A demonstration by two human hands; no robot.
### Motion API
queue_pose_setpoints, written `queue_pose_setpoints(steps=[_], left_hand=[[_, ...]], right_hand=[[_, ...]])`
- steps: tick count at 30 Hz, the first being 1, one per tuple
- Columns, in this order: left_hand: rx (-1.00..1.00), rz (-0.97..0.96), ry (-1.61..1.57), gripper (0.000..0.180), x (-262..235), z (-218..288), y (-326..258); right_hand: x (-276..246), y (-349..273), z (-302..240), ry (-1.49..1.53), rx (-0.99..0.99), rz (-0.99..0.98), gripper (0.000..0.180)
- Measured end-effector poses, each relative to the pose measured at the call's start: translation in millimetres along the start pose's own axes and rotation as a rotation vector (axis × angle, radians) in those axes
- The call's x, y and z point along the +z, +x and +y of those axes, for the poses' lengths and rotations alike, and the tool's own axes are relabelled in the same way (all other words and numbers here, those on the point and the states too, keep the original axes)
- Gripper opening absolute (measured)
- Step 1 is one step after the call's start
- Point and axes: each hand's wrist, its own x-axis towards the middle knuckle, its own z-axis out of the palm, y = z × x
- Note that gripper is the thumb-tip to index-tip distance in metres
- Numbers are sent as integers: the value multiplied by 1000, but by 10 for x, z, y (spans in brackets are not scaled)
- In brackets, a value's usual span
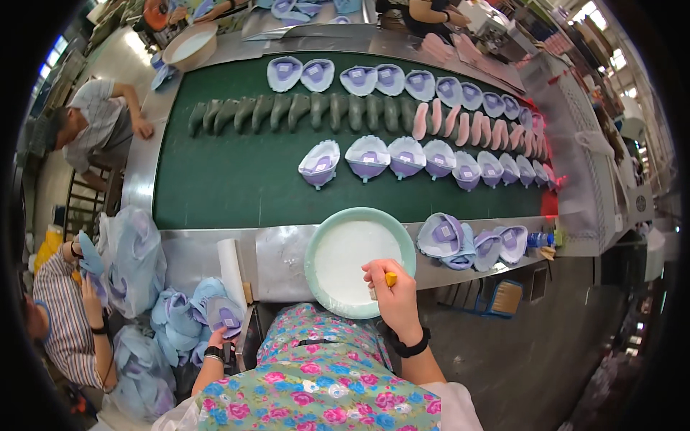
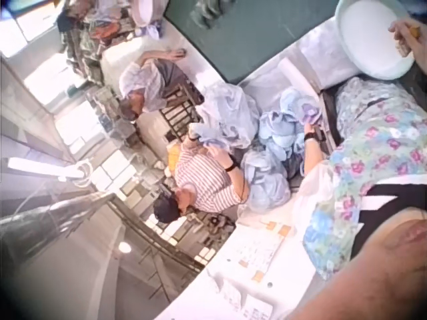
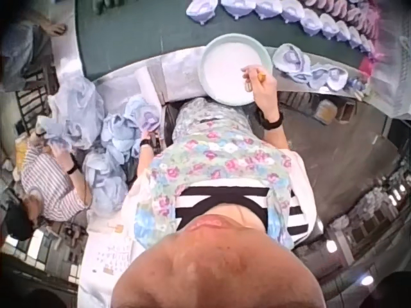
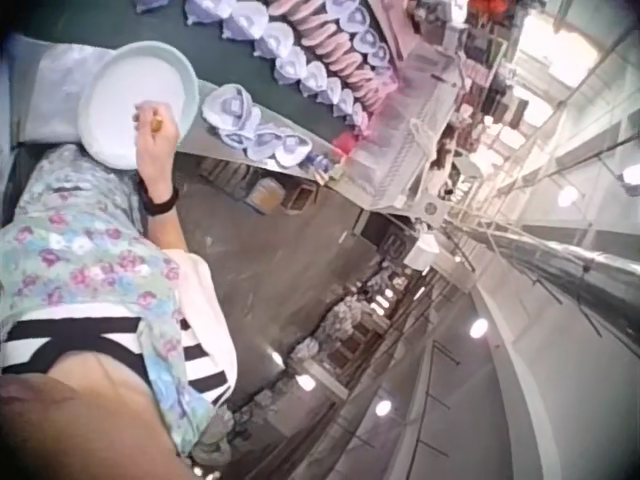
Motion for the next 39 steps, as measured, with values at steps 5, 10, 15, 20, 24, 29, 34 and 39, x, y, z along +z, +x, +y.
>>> queue_pose_setpoints(steps=[5,10,15,20,24,29,34,39], left_hand=[[7,-53,2,43,464,527,177],[181,-243,135,39,944,1059,354],[300,-219,132,67,1474,1085,-418],[317,51,430,40,737,275,-1066],[93,249,398,37,155,-318,-1706],[-102,414,-87,77,-799,-1224,-1800],[15,676,-131,105,-1441,-1551,-1391],[256,870,-290,113,-1730,-1343,-602]], right_hand=[[-36,-109,117,42,76,95,22],[-71,-122,102,35,77,135,21],[-56,-79,118,34,70,112,22],[-105,-31,48,1,84,53,24],[-89,-39,132,44,43,21,28],[-6,53,142,-54,29,-136,32],[220,83,-110,-136,-49,-192,35],[384,-9,-275,-238,-112,-234,35]])
